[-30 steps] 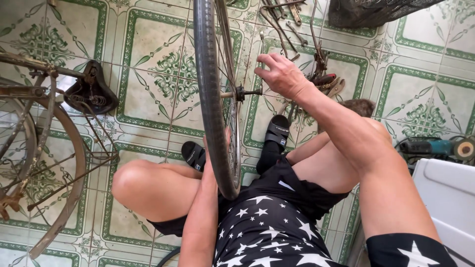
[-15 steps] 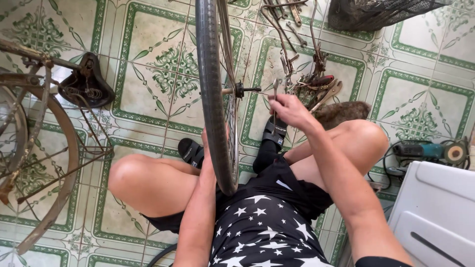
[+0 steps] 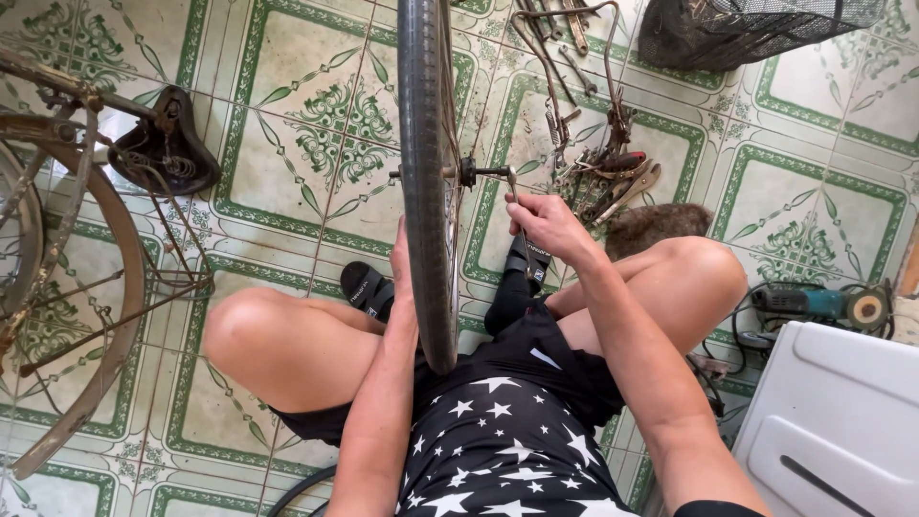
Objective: The person unscrews nuts from a bicycle wheel axle using a wrench, handles metal components, and then tightens spokes along the rim using a spoke wrench while sitting on the floor.
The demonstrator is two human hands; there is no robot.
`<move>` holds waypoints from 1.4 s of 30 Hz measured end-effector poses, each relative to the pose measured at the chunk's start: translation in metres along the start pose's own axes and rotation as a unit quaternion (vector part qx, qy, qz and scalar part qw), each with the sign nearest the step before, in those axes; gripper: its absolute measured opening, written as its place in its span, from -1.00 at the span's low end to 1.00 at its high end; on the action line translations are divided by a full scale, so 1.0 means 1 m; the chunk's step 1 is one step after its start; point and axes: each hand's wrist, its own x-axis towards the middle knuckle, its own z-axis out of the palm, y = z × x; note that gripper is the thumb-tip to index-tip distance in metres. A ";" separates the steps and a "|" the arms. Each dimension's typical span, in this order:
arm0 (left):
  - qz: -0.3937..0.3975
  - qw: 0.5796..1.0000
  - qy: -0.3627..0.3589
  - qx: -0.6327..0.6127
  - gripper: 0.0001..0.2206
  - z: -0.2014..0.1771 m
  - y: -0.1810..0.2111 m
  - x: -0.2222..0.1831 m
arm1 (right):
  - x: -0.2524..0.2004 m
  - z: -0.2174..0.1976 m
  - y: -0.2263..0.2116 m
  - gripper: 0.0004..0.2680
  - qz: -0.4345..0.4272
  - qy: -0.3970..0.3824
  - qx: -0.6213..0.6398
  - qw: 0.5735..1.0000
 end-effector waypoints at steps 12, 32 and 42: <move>-0.038 0.918 0.079 0.388 -0.52 -0.012 -0.007 0.010 | 0.005 0.008 0.000 -0.80 0.011 -0.009 0.052 0.999; -0.039 0.901 0.088 0.424 -0.36 -0.025 -0.025 0.023 | 0.087 -0.034 0.003 -0.86 -0.412 0.185 -0.446 0.772; -0.044 0.931 0.068 0.356 -0.67 -0.005 0.006 0.010 | 0.081 -0.060 -0.052 -0.88 -0.497 0.126 -0.503 0.695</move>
